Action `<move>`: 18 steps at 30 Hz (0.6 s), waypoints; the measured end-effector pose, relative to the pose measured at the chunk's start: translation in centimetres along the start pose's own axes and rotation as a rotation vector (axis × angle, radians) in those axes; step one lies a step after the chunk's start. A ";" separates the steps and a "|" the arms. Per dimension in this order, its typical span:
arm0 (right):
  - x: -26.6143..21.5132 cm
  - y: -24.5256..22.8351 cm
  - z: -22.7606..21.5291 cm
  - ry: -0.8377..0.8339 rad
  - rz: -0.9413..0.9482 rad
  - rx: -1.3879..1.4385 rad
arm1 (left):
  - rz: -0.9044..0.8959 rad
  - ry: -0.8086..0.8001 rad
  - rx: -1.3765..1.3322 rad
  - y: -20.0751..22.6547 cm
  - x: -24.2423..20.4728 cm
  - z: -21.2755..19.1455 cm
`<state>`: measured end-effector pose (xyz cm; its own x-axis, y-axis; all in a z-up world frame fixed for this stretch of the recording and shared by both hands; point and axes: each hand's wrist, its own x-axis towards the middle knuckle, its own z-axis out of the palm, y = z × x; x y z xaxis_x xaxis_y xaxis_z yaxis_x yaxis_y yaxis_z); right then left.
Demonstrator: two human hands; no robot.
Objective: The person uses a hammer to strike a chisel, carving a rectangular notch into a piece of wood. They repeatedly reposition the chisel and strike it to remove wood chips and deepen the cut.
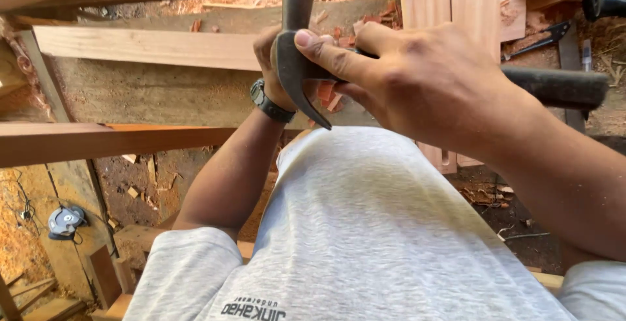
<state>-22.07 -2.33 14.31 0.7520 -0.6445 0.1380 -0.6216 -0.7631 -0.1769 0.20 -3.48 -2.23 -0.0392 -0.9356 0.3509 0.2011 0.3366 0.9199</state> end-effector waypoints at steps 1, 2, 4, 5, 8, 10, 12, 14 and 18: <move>0.0 0.1 -0.3 -0.021 0.006 0.073 | 0.017 0.011 -0.007 -0.1 0.4 0.3; 0.0 0.2 -0.6 -0.045 0.010 0.152 | 0.028 0.027 -0.012 -0.2 0.5 0.6; -0.4 0.3 -1.1 -0.005 0.002 0.191 | 0.033 0.053 -0.017 -0.4 -0.1 0.9; -0.7 0.3 -1.3 0.033 -0.003 0.232 | 0.035 0.080 -0.024 -0.5 -0.6 1.0; -0.9 -0.5 -1.9 0.255 -0.009 0.529 | 0.052 0.130 -0.037 -1.2 -1.2 1.2; -0.1 -0.5 -0.3 0.111 0.001 0.322 | 0.064 0.156 -0.040 -1.5 -1.7 1.1; 0.4 -0.5 -0.2 -0.021 0.013 0.095 | 0.093 0.174 -0.052 -1.9 -1.5 1.2; 0.8 -0.7 -1.0 -0.136 0.042 0.169 | 0.131 0.218 -0.069 -2.5 -1.4 1.0; -0.2 -0.4 -1.4 0.037 0.012 0.178 | 0.143 0.273 -0.083 -3.0 -2.6 0.5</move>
<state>-22.28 -1.93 15.68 0.7342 -0.6573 0.1700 -0.5793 -0.7370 -0.3482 -0.78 -2.06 -5.81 0.2572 -0.8774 0.4051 0.2654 0.4672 0.8434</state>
